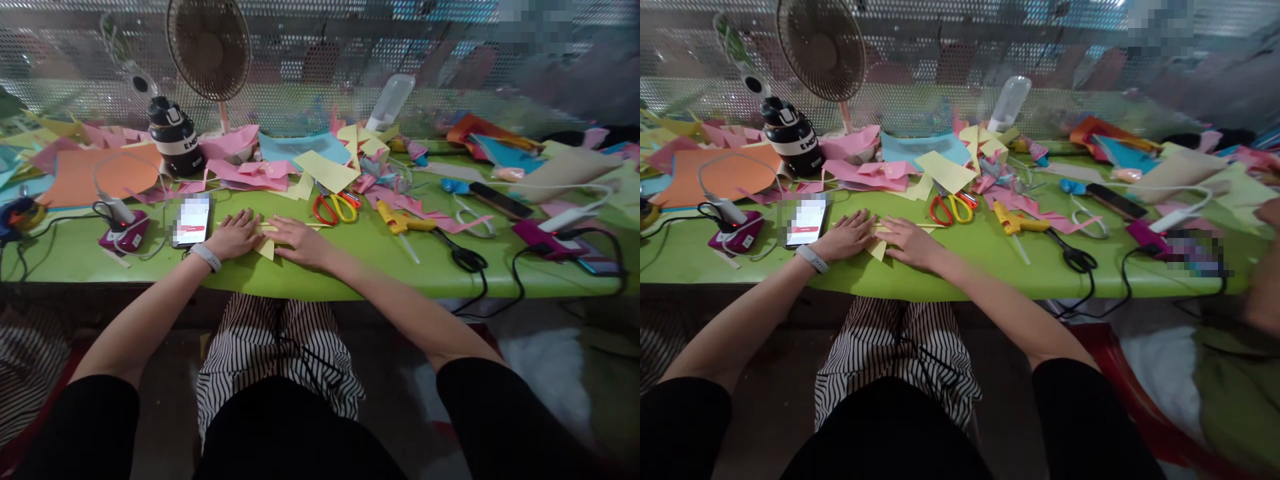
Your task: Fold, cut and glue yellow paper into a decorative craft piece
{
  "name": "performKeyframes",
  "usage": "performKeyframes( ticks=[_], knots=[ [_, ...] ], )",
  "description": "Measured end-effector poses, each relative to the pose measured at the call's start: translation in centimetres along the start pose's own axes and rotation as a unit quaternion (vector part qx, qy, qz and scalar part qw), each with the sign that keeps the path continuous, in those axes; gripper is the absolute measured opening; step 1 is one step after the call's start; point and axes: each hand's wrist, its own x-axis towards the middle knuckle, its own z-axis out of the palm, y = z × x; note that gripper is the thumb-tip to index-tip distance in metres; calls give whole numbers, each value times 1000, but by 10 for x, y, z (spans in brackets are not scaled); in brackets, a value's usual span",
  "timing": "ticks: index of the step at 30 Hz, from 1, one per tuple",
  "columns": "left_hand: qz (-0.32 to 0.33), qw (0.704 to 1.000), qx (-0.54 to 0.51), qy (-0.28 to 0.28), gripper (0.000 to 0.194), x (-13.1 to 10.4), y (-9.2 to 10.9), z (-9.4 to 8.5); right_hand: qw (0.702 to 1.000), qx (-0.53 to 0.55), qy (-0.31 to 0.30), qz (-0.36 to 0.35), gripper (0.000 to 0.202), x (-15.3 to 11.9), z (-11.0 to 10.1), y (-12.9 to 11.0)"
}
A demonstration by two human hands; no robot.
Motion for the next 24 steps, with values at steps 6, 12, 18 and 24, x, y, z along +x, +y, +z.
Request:
performKeyframes(
  ticks=[6,12,18,24],
  knots=[
    [-47,999,-13,15,65,-30,7,-1,997,-32,31,-59,26,3,7,-13],
    [-56,998,-8,37,62,-61,22,8,996,-17,25,-84,26,3,5,0],
    [-27,998,5,60,63,-42,20,13,996,4,44,-83,25,7,6,22],
    [-21,998,8,62,63,-31,11,11,993,4,62,-101,27,11,12,29]
  ],
)
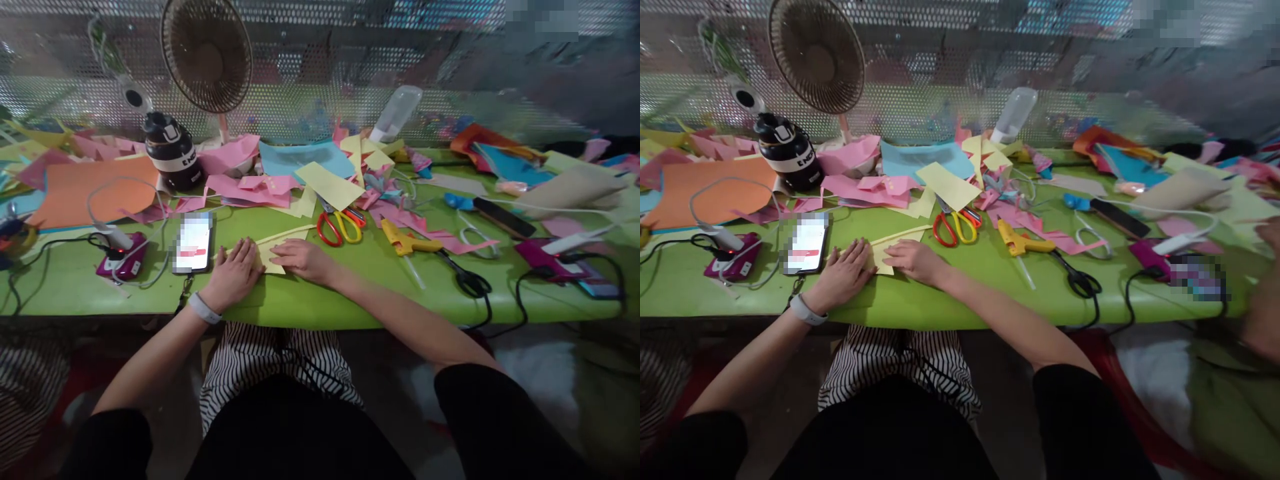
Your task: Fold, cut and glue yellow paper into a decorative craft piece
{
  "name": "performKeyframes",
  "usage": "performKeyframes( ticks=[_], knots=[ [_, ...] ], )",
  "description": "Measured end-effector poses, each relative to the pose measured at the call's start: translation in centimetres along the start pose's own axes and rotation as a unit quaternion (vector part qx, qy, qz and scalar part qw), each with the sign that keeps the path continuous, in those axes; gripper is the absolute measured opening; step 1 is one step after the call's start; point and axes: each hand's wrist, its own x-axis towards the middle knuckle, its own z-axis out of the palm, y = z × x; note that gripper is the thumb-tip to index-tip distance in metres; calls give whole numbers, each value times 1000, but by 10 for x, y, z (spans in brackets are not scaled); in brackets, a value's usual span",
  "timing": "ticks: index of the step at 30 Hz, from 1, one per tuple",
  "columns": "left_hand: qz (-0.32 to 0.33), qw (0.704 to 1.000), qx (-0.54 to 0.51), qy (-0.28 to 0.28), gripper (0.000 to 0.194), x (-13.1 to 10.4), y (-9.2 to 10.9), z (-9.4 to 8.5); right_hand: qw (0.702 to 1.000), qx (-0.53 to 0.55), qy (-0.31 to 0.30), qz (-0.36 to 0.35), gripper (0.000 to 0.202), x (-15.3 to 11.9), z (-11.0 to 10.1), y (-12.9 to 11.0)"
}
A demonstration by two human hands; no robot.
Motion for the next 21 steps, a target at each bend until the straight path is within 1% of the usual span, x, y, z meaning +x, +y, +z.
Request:
performKeyframes(
  ticks=[3,6,10,12,14,16,18,21],
  knots=[
    [16,1000,3,-4,61,-7,-1,0,1000,20,-2,-12,28,-4,0,-8],
    [32,999,-6,-9,61,-15,-2,1,998,61,13,15,26,-8,-1,-16],
    [35,999,-13,8,62,-19,-3,7,984,144,50,89,17,-5,-3,-23],
    [38,999,-14,11,62,-20,-3,9,970,195,49,134,11,-1,-5,-26],
    [41,999,-13,10,61,-20,-3,9,955,227,32,188,7,6,-7,-29],
    [43,999,-9,7,60,-19,-3,9,942,233,12,243,15,15,-8,-32],
    [43,999,-3,3,59,-19,-3,8,933,210,2,291,23,23,-7,-36],
    [45,999,4,0,57,-20,-3,8,926,172,17,337,24,30,-3,-41]
  ],
)
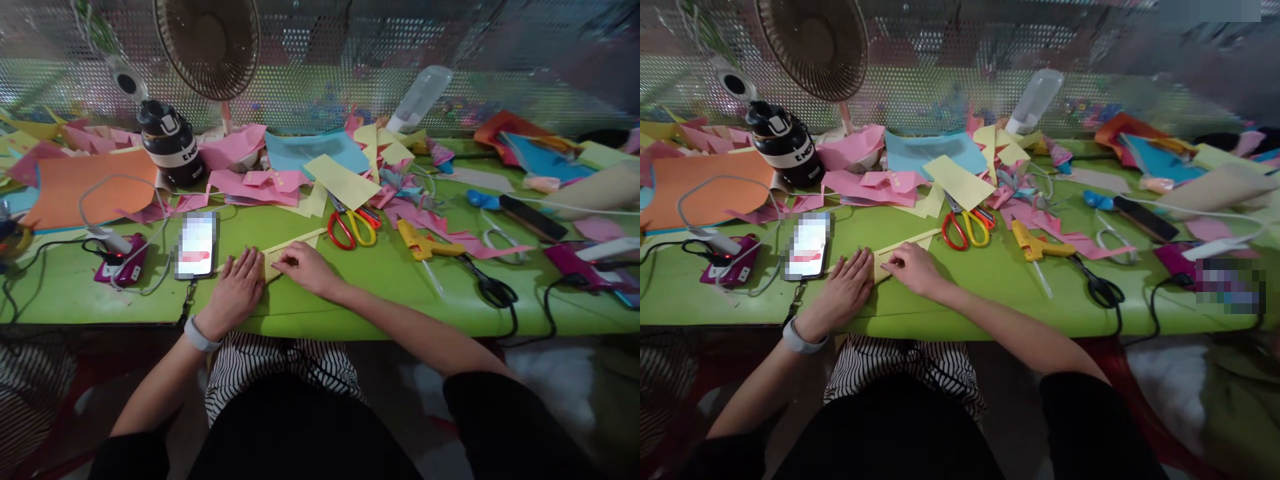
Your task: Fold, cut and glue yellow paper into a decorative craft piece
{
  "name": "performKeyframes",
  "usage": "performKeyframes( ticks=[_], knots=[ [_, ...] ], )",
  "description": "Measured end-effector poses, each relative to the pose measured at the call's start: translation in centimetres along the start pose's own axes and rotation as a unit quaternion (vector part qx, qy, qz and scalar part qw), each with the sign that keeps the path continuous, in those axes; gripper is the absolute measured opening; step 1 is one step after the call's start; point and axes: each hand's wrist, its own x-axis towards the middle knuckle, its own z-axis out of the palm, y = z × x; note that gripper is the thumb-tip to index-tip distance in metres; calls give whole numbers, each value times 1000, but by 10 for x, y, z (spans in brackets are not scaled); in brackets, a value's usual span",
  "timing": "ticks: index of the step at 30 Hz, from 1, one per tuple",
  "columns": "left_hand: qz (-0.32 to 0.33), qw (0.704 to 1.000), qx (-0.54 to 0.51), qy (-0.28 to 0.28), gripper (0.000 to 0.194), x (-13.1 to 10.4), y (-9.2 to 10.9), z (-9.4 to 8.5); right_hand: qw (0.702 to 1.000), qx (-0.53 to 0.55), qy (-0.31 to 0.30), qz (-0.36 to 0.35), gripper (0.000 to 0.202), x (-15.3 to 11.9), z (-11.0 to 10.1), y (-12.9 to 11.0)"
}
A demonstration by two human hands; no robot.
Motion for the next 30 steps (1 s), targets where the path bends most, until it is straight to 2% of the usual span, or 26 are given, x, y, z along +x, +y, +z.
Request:
performKeyframes(
  ticks=[3,7,10,12,14,21,27,30],
  knots=[
    [4,1000,1,6,56,-1,0,1,1000,28,0,-10,16,-2,1,0],
    [1,1000,3,8,56,-1,-1,3,994,71,-69,-56,6,-5,-11,7],
    [-1,1000,5,4,56,-1,-1,3,987,69,-121,-80,12,-3,-23,12],
    [-1,1000,6,3,56,-1,-1,3,985,58,-134,-93,8,-2,-26,13],
    [2,1000,7,3,56,-1,-1,2,987,52,-124,-86,3,-1,-24,13],
    [20,999,-3,24,56,-2,-4,4,1000,-3,0,16,31,-3,-2,3],
    [37,998,-13,53,57,-2,-8,7,998,-52,32,33,27,-3,6,-2],
    [34,998,-7,46,59,-3,-7,6,995,-80,32,42,24,-1,7,-5]
  ],
)
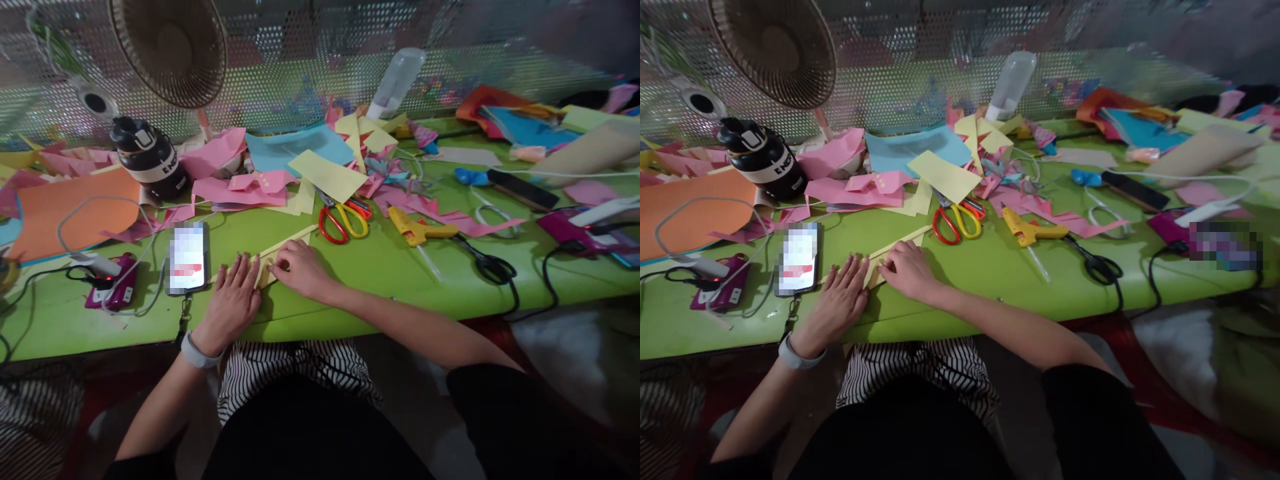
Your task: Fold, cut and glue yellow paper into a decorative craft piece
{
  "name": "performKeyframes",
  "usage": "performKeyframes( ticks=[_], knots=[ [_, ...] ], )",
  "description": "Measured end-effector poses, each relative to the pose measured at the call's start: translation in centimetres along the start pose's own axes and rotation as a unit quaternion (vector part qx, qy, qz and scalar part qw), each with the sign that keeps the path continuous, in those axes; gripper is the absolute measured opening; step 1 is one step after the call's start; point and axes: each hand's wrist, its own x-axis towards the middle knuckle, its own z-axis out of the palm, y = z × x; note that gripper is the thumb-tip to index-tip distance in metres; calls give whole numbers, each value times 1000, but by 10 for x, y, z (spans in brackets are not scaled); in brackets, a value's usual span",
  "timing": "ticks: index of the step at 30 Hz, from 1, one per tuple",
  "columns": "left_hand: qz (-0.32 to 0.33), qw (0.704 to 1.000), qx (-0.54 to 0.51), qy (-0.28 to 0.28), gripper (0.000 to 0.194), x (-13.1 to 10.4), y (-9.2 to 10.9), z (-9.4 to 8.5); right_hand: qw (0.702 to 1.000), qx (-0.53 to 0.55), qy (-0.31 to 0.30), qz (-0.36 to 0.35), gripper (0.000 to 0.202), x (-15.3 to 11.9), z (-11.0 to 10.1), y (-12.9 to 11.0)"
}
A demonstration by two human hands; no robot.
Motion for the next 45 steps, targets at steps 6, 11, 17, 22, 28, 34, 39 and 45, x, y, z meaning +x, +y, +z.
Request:
performKeyframes(
  ticks=[6,11,17,22,28,34,39,45],
  knots=[
    [12,1000,4,-5,58,0,0,-1,1000,-2,13,1,29,4,1,0],
    [5,1000,1,4,63,2,2,-1,999,8,34,1,27,2,4,3],
    [5,1000,14,-6,62,4,5,-3,1000,-5,27,13,25,4,5,1],
    [12,1000,12,-7,59,3,3,0,999,-17,51,-2,26,7,11,4],
    [-1,1000,15,2,62,3,6,1,999,4,32,5,29,6,0,5],
    [-13,1000,-4,3,64,2,9,2,987,-62,16,-150,28,-14,-28,13],
    [-16,1000,-12,6,65,1,9,4,963,-120,-39,-237,52,-27,-24,30],
    [-26,1000,-8,-9,66,1,11,1,961,-124,-64,-238,60,-30,-16,41]
  ],
)
